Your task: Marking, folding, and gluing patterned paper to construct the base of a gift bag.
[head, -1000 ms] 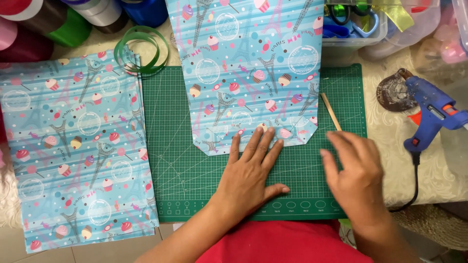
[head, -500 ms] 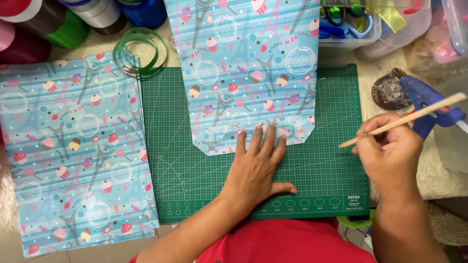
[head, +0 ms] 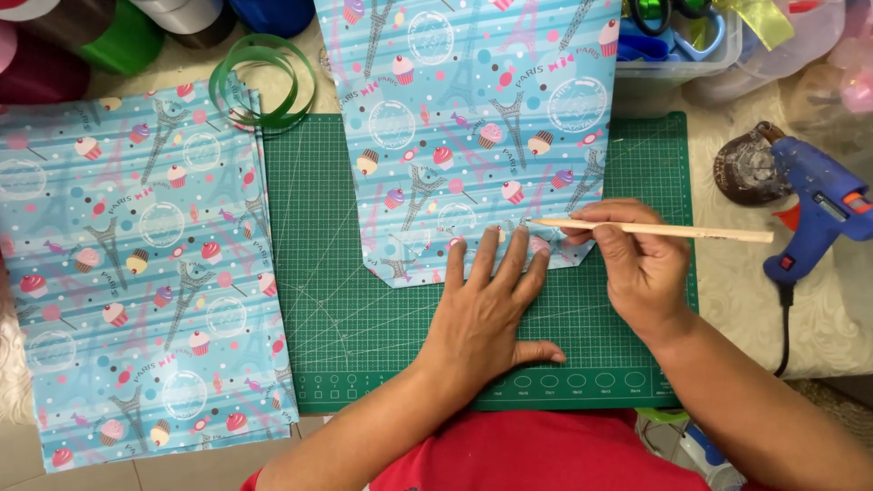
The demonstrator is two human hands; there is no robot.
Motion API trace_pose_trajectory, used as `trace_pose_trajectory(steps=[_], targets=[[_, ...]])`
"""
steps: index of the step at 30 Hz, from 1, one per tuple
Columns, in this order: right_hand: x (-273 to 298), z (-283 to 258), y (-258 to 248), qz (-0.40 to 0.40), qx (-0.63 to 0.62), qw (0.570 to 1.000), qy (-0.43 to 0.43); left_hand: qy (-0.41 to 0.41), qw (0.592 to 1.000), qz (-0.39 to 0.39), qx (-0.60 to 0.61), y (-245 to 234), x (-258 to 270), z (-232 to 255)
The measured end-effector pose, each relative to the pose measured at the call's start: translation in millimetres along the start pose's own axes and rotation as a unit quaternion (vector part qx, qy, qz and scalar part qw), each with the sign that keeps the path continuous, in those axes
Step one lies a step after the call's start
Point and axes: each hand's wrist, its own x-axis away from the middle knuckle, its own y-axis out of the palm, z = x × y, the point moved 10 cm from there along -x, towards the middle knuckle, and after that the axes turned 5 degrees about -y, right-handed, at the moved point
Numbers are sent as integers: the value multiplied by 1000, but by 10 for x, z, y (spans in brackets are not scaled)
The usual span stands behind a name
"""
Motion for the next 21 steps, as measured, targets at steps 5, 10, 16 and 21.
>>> trace_pose_trajectory(steps=[5, 10, 16, 21], targets=[[53, 70, -46, 9, 57, 998, -23, 0, 1000, -2, -19, 4, -2, -2], [78, 147, -39, 7, 55, 998, 0, 0, 1000, -6, -26, -14, -18, 1], [53, 121, -4, -3, 60, 998, -5, 2, 999, -9, -36, -11, -23, -1], [39, 102, 16, -12, 72, 997, -8, 2, 999, -1, -39, -23, -27, -4]])
